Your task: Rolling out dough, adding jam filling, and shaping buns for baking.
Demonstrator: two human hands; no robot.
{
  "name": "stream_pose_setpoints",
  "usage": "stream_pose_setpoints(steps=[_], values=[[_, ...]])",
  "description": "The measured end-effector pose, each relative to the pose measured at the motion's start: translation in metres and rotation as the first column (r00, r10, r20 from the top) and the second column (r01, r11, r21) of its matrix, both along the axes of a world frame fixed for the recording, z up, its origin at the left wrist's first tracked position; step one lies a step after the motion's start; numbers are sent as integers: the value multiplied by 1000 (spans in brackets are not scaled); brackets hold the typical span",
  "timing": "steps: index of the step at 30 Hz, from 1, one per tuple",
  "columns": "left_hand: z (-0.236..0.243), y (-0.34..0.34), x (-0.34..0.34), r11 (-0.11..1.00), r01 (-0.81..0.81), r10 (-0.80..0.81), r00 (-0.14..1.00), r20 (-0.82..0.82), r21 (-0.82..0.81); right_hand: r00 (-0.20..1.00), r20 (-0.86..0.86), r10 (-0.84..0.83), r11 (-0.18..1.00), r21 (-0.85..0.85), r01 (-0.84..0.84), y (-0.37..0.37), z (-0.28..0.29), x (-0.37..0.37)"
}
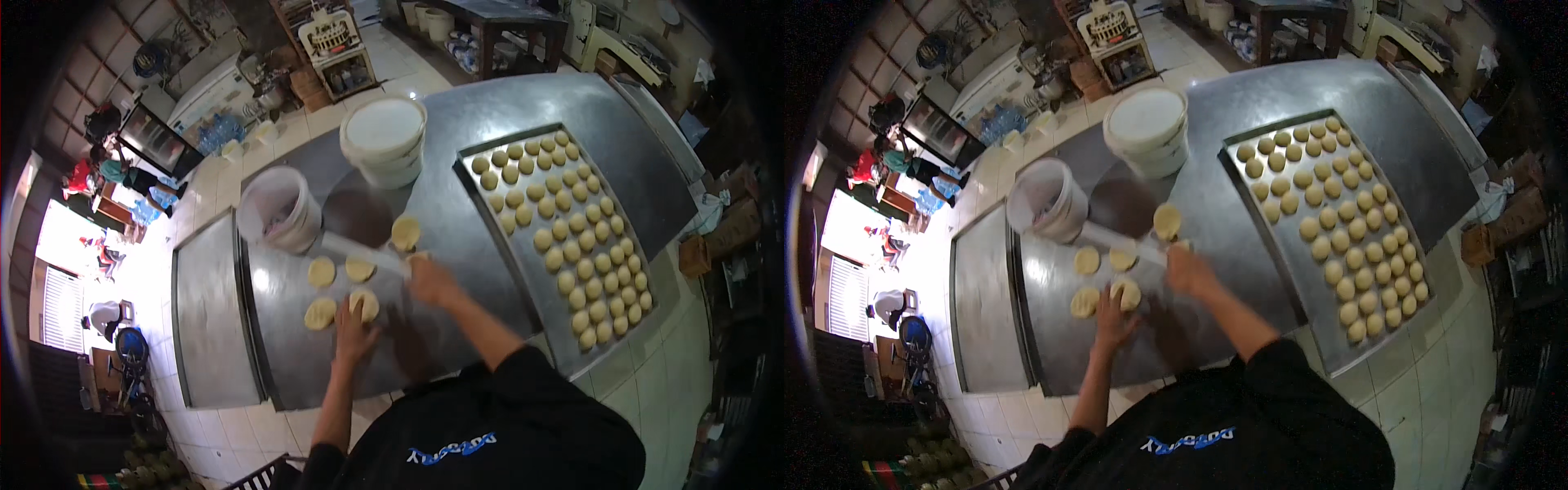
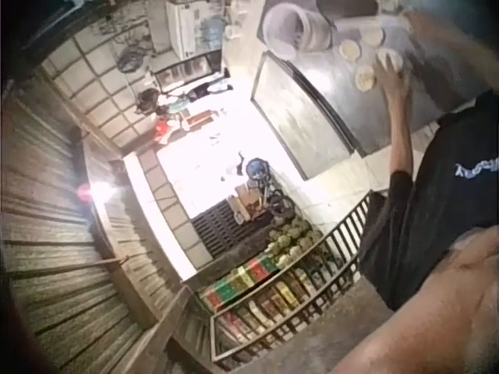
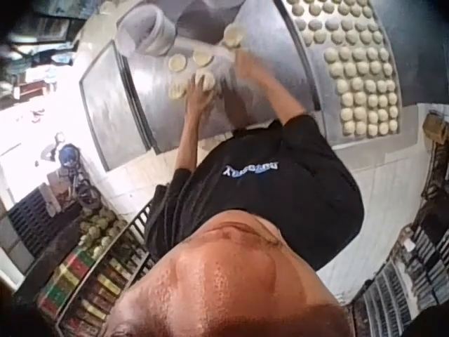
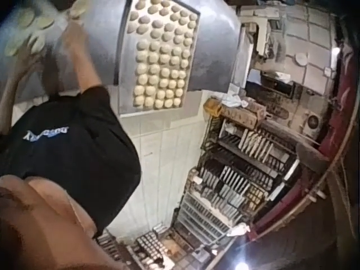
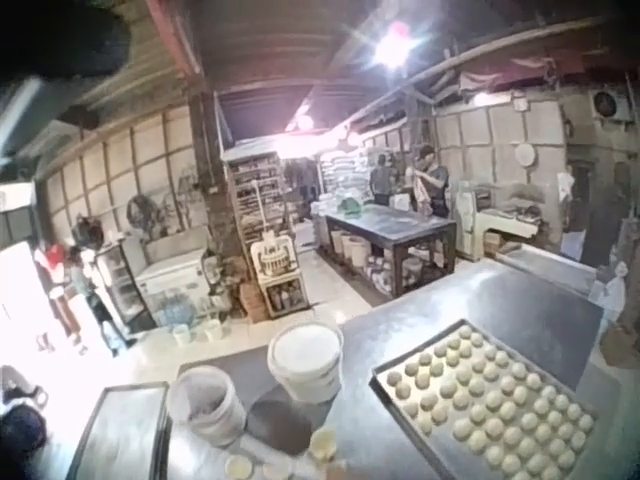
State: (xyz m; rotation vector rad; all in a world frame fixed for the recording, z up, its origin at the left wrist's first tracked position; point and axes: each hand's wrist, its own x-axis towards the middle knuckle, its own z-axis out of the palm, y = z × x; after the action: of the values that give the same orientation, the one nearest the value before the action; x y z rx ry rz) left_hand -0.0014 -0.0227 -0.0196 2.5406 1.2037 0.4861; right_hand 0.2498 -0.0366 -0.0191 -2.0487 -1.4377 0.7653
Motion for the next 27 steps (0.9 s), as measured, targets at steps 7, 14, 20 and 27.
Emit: stream_pose_setpoints(steps=[7,14,20,27], values=[[-7,-43,31,856,-317,364,930,41,-407,549,-834,-60,973,-171,-153,-165,12,89],[49,90,316,865,291,-183,941,284,-408,618,-653,-438,870,-134,475,-154,30,226],[5,103,438,912,401,-390,786,-479,-84,711,-344,-613,773,-74,631,-62,8,214],[113,36,262,931,163,13,879,476,-327,516,-689,-509,763,-82,642,-31,59,198]])
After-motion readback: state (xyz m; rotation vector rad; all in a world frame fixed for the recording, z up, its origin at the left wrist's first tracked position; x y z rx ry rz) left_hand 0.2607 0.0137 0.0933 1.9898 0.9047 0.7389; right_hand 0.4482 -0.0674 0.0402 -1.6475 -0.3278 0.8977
